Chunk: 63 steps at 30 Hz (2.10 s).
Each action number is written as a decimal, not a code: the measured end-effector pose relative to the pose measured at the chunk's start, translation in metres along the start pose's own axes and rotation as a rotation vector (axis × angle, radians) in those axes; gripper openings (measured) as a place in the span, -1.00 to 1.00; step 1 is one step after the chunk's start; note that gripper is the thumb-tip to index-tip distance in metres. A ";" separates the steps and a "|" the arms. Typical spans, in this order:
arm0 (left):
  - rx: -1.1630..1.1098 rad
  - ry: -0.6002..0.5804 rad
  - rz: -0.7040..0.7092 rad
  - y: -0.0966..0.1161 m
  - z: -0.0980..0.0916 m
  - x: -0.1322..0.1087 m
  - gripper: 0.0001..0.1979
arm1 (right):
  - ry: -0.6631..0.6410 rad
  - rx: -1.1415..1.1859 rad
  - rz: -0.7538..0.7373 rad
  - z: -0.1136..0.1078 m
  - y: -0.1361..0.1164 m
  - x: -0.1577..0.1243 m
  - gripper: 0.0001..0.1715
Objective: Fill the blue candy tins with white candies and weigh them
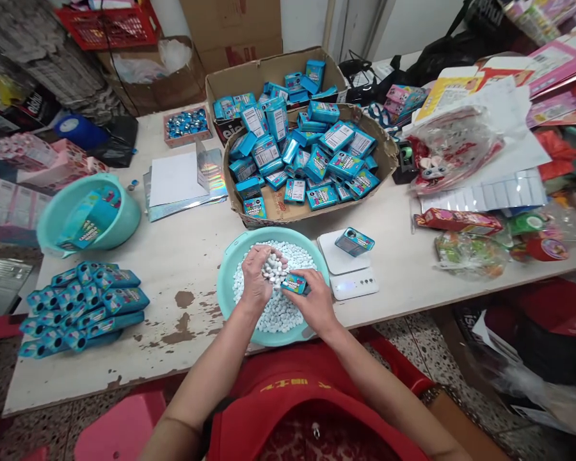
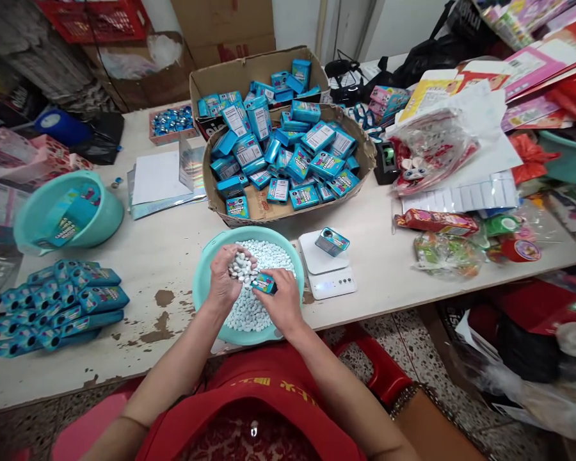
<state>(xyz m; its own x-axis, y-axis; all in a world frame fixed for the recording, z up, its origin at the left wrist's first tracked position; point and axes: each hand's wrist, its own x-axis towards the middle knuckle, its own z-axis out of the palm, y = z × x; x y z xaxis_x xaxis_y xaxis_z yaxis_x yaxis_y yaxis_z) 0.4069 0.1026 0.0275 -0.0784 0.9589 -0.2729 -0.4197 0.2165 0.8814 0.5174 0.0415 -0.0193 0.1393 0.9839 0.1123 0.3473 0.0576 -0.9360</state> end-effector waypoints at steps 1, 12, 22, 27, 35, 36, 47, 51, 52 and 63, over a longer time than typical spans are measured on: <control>0.004 0.021 0.016 -0.001 0.000 0.001 -0.76 | -0.002 -0.023 0.004 0.000 -0.002 0.001 -0.64; 0.079 0.050 0.049 0.007 0.008 0.001 -0.71 | -0.024 -0.047 0.030 -0.010 -0.011 0.009 -0.64; 0.130 0.011 0.128 0.006 0.010 -0.002 -0.76 | -0.045 -0.034 0.056 -0.011 -0.017 0.014 -0.63; 0.142 0.024 0.167 0.005 0.011 -0.003 -0.80 | -0.048 -0.030 0.052 -0.012 -0.019 0.015 -0.64; 0.182 -0.018 0.206 0.004 0.014 -0.007 -0.79 | -0.043 -0.027 0.042 -0.012 -0.019 0.014 -0.65; 0.197 -0.037 0.212 0.003 0.014 -0.008 -0.79 | -0.041 -0.029 0.036 -0.012 -0.019 0.013 -0.65; 0.304 -0.124 0.191 -0.009 0.019 -0.011 -0.78 | -0.065 -0.040 0.075 -0.016 -0.018 0.014 -0.66; 0.229 -0.083 0.177 -0.001 0.013 -0.004 -0.76 | -0.040 0.092 0.099 -0.022 -0.010 0.012 -0.65; 0.232 -0.045 0.198 -0.001 0.006 0.002 -0.76 | -0.030 0.136 0.091 -0.024 -0.006 0.010 -0.63; 1.646 -0.262 0.227 -0.084 -0.045 0.041 -0.71 | -0.001 0.317 0.196 -0.035 0.006 -0.007 -0.59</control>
<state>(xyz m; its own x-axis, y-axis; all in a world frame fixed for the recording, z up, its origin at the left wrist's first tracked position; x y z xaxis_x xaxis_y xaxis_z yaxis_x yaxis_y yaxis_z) 0.3986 0.1155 -0.0748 0.2130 0.9612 -0.1753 0.9174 -0.1350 0.3744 0.5509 0.0289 -0.0144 0.1735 0.9816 -0.0798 0.0095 -0.0827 -0.9965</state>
